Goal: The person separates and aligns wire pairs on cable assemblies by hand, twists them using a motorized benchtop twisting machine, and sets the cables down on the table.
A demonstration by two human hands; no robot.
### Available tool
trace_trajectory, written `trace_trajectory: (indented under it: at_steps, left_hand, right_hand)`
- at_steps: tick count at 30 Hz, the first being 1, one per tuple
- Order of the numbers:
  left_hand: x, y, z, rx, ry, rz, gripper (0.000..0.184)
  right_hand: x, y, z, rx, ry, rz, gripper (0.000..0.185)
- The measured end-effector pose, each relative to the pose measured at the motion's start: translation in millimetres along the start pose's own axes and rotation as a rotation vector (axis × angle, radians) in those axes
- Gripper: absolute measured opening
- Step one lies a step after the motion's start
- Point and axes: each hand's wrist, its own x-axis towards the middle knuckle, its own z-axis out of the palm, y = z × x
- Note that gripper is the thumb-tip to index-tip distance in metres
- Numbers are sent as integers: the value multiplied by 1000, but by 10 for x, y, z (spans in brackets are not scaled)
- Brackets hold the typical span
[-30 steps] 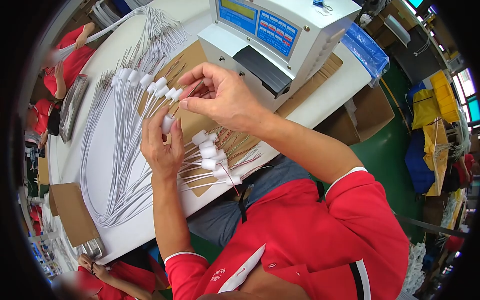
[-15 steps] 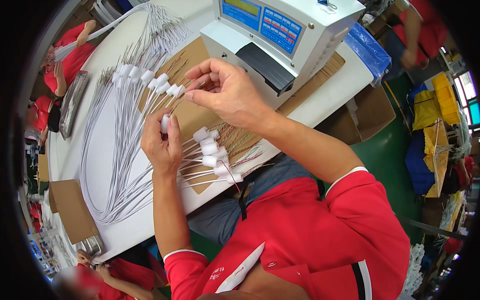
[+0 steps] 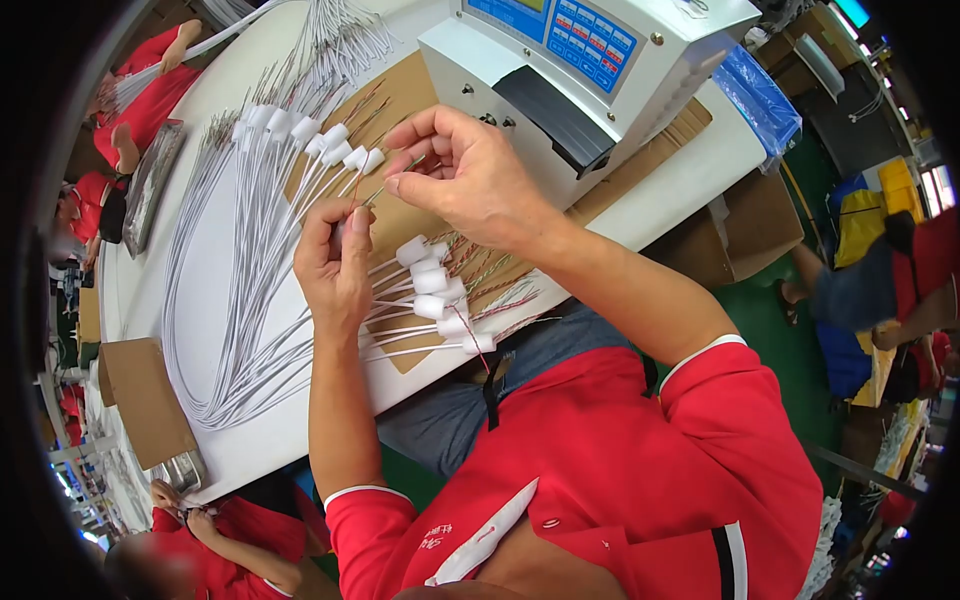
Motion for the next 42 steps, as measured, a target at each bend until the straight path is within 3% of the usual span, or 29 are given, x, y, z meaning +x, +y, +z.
trace_trajectory:
  at_steps: [6,9,15,18,21,24,33,36,39,42]
  left_hand:
    - [2,83,28,127,48,142,6]
    - [27,50,58,225,97,318,12]
    - [28,89,39,327,118,418,21]
    - [37,59,19,380,126,477,17]
    - [39,60,24,373,141,480,28]
    - [39,80,32,369,146,493,18]
    - [28,135,49,333,150,451,15]
    - [13,118,49,261,126,390,22]
    - [15,113,31,222,100,375,18]
    - [51,128,14,208,7,398,14]
  right_hand:
    - [-9,-50,61,-11,-97,103,48]
    - [7,19,87,-34,-95,95,47]
    - [0,-7,136,-42,-118,113,45]
    - [4,-18,153,-30,-118,99,44]
    - [2,-30,159,-10,-119,108,44]
    - [0,-45,163,2,-119,109,44]
    - [27,-32,110,98,-64,59,44]
    - [67,-15,57,144,-36,6,43]
    - [145,-58,-69,208,-20,77,44]
    - [144,-208,-169,273,-147,153,42]
